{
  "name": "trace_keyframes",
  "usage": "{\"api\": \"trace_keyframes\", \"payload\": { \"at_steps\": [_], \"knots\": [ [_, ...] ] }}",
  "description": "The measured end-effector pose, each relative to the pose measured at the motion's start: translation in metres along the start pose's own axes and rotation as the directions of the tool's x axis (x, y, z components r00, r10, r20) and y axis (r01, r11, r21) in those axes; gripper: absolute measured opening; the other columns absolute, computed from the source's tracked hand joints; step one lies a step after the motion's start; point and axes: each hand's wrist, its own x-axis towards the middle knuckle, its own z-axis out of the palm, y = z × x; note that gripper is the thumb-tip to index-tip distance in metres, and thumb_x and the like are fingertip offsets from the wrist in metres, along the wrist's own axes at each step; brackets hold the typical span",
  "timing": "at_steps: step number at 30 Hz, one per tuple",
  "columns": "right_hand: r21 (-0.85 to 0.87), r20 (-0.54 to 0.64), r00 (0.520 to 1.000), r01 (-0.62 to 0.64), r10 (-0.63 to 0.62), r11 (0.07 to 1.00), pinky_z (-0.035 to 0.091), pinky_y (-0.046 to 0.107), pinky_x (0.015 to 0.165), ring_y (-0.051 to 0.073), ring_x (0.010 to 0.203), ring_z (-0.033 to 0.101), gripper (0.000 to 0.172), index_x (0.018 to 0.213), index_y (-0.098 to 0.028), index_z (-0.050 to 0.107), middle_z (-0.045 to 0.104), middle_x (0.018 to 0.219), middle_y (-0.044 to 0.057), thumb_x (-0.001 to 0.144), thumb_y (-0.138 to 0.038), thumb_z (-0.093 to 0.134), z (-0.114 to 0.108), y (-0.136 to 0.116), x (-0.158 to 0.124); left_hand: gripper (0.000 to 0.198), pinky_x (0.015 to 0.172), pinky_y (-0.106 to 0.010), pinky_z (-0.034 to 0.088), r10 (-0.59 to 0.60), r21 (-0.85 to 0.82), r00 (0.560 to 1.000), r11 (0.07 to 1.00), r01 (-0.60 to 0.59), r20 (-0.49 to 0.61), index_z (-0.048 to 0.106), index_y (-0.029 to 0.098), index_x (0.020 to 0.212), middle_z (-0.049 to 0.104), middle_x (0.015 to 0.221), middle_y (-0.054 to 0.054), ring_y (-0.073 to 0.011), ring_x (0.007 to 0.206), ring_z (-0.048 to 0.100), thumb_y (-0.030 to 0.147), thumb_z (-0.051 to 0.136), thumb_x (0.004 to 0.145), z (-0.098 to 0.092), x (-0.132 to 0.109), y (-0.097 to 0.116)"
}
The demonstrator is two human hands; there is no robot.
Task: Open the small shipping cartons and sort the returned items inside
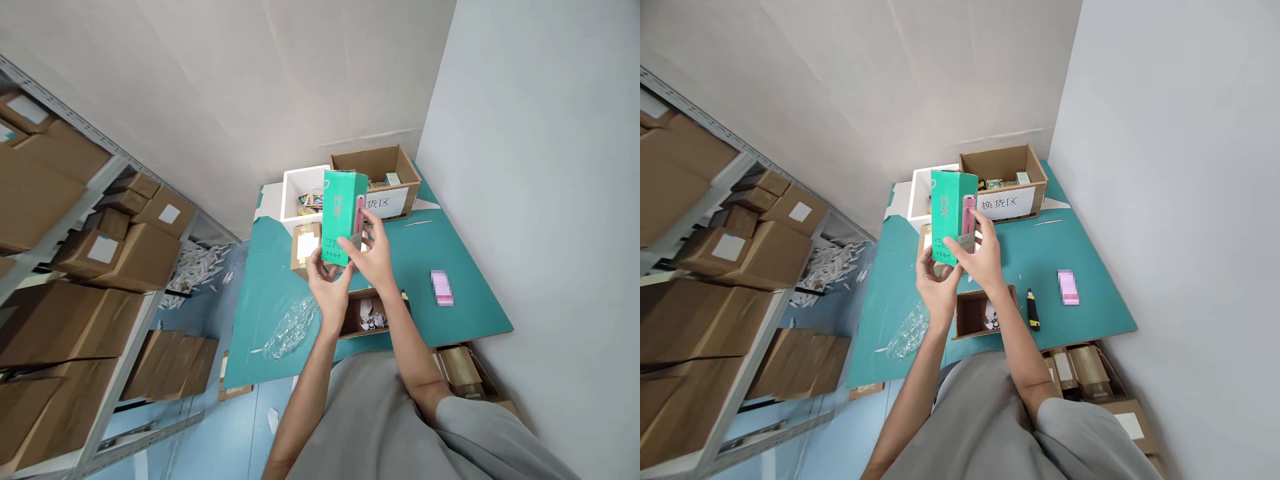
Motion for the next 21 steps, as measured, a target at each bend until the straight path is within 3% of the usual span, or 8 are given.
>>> {"api": "trace_keyframes", "payload": {
  "at_steps": [3,5,8,10,15,21],
  "knots": [
    [0.049,-0.032,0.999,-0.001,0.003,0.999,0.069,0.054,0.11,0.035,0.142,0.071,0.077,0.161,-0.035,0.058,0.064,0.168,0.013,0.095,-0.064,0.084,-0.001,0.005,0.002,0.082,0.112,-0.044,0.064,0.01,-0.017,0.998,1.0,-0.009,0.056,0.067,0.03,0.146,0.06,0.164,-0.015,-0.0352,0.151,0.063,0.05,0.105,0.077,-0.003,-0.001,0.001],
    [0.117,-0.015,0.999,-0.026,0.028,0.993,0.069,0.054,0.11,0.035,0.138,0.073,0.078,0.159,-0.034,0.059,0.068,0.163,0.013,0.093,-0.066,0.085,-0.004,0.01,0.005,0.073,0.114,-0.047,0.063,-0.115,-0.107,0.988,0.986,0.126,0.107,0.07,0.029,0.14,0.063,0.161,-0.014,-0.0363,0.153,0.061,0.052,0.104,0.078,-0.006,0.003,0.002],
    [0.211,0.017,0.997,-0.082,0.08,0.974,0.067,0.056,0.114,0.036,0.134,0.076,0.084,0.158,-0.033,0.059,0.074,0.155,0.013,0.088,-0.07,0.088,-0.01,0.014,0.01,0.066,0.115,-0.051,0.063,-0.323,-0.246,0.921,0.895,0.372,0.218,0.076,0.024,0.126,0.071,0.149,-0.016,-0.037,0.143,0.068,0.053,0.105,0.074,-0.009,0.012,0.004],
    [0.233,0.036,0.994,-0.109,0.104,0.966,0.064,0.057,0.119,0.036,0.137,0.075,0.087,0.158,-0.033,0.06,0.074,0.154,0.013,0.086,-0.072,0.089,-0.012,0.014,0.013,0.065,0.116,-0.052,0.062,-0.369,-0.289,0.895,0.853,0.434,0.251,0.079,0.021,0.119,0.075,0.143,-0.016,-0.036,0.138,0.071,0.049,0.108,0.069,-0.008,0.014,0.006],
    [0.19,0.081,0.991,-0.122,0.108,0.974,0.06,0.059,0.125,0.037,0.146,0.07,0.086,0.162,-0.034,0.059,0.074,0.155,0.012,0.091,-0.079,0.081,-0.014,0.012,0.014,0.069,0.122,-0.05,0.059,-0.346,-0.294,0.919,0.873,0.389,0.189,0.078,0.022,0.128,0.076,0.142,-0.014,-0.0332,0.14,0.071,0.042,0.109,0.07,-0.002,0.007,0.009],
    [0.072,0.048,0.998,-0.044,0.041,0.996,0.066,0.053,0.117,0.038,0.15,0.066,0.101,0.177,-0.035,0.042,0.058,0.173,0.015,0.094,-0.077,0.082,-0.008,0.004,0.006,0.081,0.123,-0.045,0.059,-0.165,-0.181,0.986,0.97,0.163,0.007,0.072,0.025,0.138,0.074,0.145,-0.012,-0.0337,0.148,0.066,0.035,0.111,0.067,0.006,-0.003,0.01]
  ]
}}
